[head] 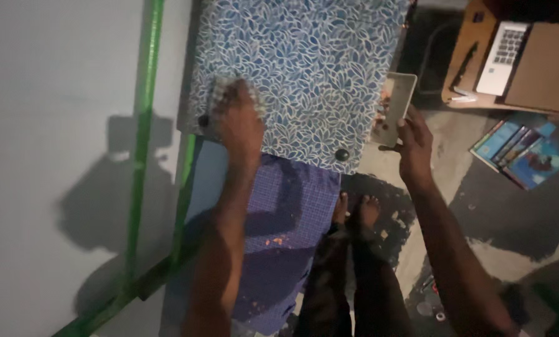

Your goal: The person wipes a patterned surface with a cloth, then wipes a blue checkered cloth on the floor. They pick up small debris from the cloth and place it into a small rectangular container.

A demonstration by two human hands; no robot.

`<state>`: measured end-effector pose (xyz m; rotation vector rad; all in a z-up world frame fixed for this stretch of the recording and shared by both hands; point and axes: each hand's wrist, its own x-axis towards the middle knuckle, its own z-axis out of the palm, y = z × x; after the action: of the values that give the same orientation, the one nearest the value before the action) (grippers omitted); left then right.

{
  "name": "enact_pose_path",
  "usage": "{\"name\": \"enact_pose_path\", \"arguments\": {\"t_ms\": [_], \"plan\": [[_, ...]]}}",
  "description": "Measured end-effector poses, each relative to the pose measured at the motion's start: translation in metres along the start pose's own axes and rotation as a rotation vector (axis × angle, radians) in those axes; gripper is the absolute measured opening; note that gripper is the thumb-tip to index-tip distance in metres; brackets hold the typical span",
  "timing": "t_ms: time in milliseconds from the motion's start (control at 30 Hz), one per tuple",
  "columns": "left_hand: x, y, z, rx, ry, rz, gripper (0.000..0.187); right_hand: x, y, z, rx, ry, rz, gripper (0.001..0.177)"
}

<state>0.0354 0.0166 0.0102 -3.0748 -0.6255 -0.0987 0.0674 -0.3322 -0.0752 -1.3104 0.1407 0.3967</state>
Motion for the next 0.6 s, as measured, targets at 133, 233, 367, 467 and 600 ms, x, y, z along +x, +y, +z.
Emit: {"name": "enact_pose_path", "arguments": {"t_ms": [133, 233, 367, 467, 600], "plan": [[-0.005, 0.050, -0.011, -0.189, 0.019, 0.146, 0.046, 0.002, 0.000, 0.002, 0.012, 0.017, 0.015, 0.051], [-0.014, 0.100, -0.017, -0.306, -0.223, 0.037, 0.066, 0.000, 0.000, 0.003, 0.037, 0.028, 0.043, 0.052], [-0.028, 0.150, -0.021, -0.450, -0.078, 0.194, 0.055, 0.000, 0.000, 0.005, 0.009, 0.040, 0.054, 0.049], [-0.033, 0.180, -0.027, -0.498, -0.294, 0.148, 0.063, -0.004, 0.003, 0.004, 0.053, 0.000, 0.011, 0.049], [-0.043, 0.213, -0.026, -0.643, -0.310, 0.165, 0.059, -0.002, 0.034, -0.009, 0.056, 0.009, -0.049, 0.044]]}}
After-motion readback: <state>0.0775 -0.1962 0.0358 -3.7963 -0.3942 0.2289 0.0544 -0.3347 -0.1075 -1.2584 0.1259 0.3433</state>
